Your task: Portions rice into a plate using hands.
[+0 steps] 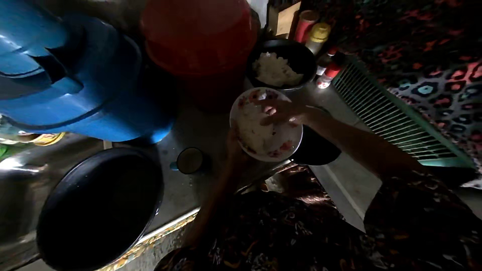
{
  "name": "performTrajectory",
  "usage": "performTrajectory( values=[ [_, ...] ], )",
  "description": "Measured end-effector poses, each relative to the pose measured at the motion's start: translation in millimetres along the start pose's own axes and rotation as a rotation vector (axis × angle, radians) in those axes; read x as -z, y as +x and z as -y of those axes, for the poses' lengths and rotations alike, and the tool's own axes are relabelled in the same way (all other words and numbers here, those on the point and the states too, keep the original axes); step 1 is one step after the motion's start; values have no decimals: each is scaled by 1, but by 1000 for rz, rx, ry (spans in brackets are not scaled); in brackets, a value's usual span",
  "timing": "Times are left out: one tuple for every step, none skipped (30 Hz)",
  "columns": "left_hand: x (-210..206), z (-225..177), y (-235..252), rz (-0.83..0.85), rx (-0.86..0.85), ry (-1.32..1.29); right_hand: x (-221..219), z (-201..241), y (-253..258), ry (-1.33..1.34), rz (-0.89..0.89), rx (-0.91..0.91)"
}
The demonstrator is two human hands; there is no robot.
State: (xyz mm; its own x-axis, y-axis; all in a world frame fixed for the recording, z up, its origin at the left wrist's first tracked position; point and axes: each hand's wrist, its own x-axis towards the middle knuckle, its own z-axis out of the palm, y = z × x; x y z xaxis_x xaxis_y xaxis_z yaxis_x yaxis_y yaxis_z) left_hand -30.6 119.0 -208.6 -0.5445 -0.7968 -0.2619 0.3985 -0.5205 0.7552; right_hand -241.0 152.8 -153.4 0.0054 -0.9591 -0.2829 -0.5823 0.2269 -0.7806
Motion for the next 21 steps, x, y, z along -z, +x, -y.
performTrajectory(
  values=[
    [-1,2,0,-8,-2,-1,-10,1,-1,0,7,22],
    [-1,3,-1,-6,-7,3,-19,1,-2,-39,15,50],
    [-1,4,-1,-1,-18,10,-27,0,-1,-102,19,80],
    [0,5,-1,1,-28,13,-32,0,-2,-166,24,103],
    [1,6,0,12,-36,7,-37,3,-4,-192,32,114],
    [2,7,1,14,-39,-3,-40,5,-7,-193,40,120],
    [1,7,1,14,-42,-5,-43,9,-9,-178,46,114],
    [0,5,2,12,-45,-17,-46,13,-10,-165,39,105],
    [-1,5,1,1,-40,-30,-49,17,-10,-155,35,85],
    [-1,5,0,-16,-40,-39,-53,18,-10,-156,31,67],
    [-2,5,0,-30,-45,-35,-56,19,-9,-157,27,54],
    [-2,5,-1,-48,-54,-19,-60,20,-8,-174,10,52],
    [-3,6,-2,-68,-68,7,-63,19,-7,-203,-14,58],
    [-6,6,-3,-88,-83,12,-67,17,-5,-230,-45,60],
    [-8,6,-4,-100,-87,11,-71,13,-3,-255,-81,70],
    [-9,6,-4,-100,-89,7,-74,9,-2,-279,-118,80],
    [-12,5,-4,-106,-87,8,-76,5,0,-300,-144,82],
    [-13,5,-3,-109,-93,8,-76,2,1,-318,-157,75],
    [-14,4,-2,-94,-101,12,-74,-1,3,-343,-168,77],
    [-15,4,0,-78,-104,5,-71,-2,4,-371,-179,83],
    [-14,4,1,-63,-98,-15,-67,-1,4,-407,-184,82]
  ],
)
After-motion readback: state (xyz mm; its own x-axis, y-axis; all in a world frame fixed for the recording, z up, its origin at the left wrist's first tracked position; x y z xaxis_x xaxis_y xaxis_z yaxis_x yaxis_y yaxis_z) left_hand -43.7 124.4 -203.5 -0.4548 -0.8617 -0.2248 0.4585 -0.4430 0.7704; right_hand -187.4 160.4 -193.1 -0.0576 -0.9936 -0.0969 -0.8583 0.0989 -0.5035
